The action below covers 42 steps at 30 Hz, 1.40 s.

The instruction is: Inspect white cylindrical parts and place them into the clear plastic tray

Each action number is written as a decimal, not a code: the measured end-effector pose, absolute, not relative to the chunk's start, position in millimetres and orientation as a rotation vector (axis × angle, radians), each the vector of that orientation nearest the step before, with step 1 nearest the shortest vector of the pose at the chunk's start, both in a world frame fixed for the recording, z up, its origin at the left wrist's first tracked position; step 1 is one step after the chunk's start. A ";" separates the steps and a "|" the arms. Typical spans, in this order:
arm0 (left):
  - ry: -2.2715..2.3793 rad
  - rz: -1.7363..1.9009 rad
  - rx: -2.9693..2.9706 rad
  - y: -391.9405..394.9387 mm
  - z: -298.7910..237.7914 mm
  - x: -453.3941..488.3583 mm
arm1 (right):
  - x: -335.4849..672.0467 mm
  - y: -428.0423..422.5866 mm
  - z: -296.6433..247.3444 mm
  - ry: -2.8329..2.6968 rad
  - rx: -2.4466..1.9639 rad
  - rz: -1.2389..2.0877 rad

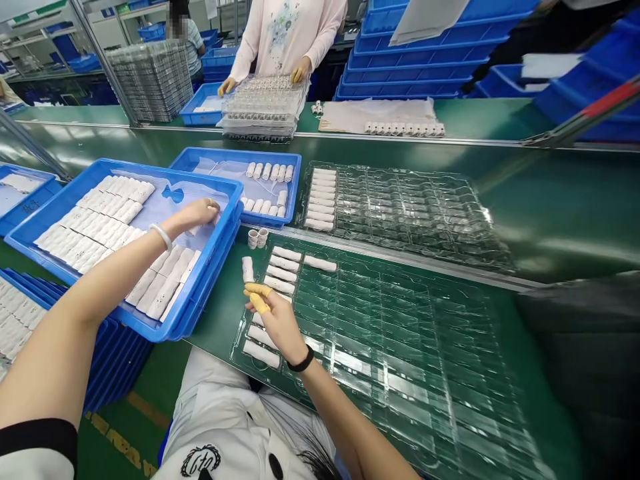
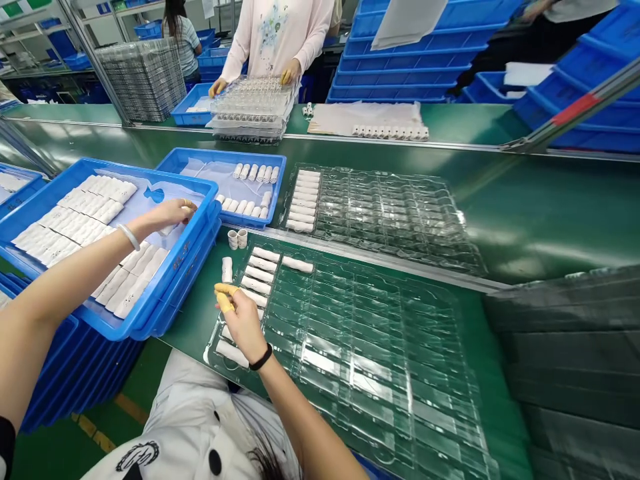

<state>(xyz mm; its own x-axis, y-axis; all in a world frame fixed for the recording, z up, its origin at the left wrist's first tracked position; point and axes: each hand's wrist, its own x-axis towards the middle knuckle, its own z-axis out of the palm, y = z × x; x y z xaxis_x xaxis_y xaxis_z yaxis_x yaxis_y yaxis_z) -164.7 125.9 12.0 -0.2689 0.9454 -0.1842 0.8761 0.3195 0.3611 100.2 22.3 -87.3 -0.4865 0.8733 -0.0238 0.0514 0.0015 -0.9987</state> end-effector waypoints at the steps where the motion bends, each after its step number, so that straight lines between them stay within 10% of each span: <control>1: 2.239 0.282 1.582 129.3 9.9 -161.1 | 100.8 20.7 -87.3 -1.609 -0.973 1.564; 17: 1.684 0.722 1.660 -9.7 111.6 -81.7 | 131.5 8.3 -32.8 -1.423 -0.757 1.653; 33: 1.077 1.084 -0.073 -39.8 -22.5 -14.0 | 145.5 -12.6 -58.5 -0.962 -0.886 2.087; 42: 1.022 1.056 -0.097 -40.4 -37.6 -23.4 | 168.0 3.9 -62.8 -0.774 -0.897 2.116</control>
<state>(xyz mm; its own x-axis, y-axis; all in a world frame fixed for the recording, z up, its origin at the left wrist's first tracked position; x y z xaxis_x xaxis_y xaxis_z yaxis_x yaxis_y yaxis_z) -23.4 -40.4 -37.6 0.1015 0.6723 -0.7333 -0.7549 0.5321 0.3833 168.0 3.9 -62.8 -0.5143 0.7800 -0.3565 -0.3660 -0.5755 -0.7313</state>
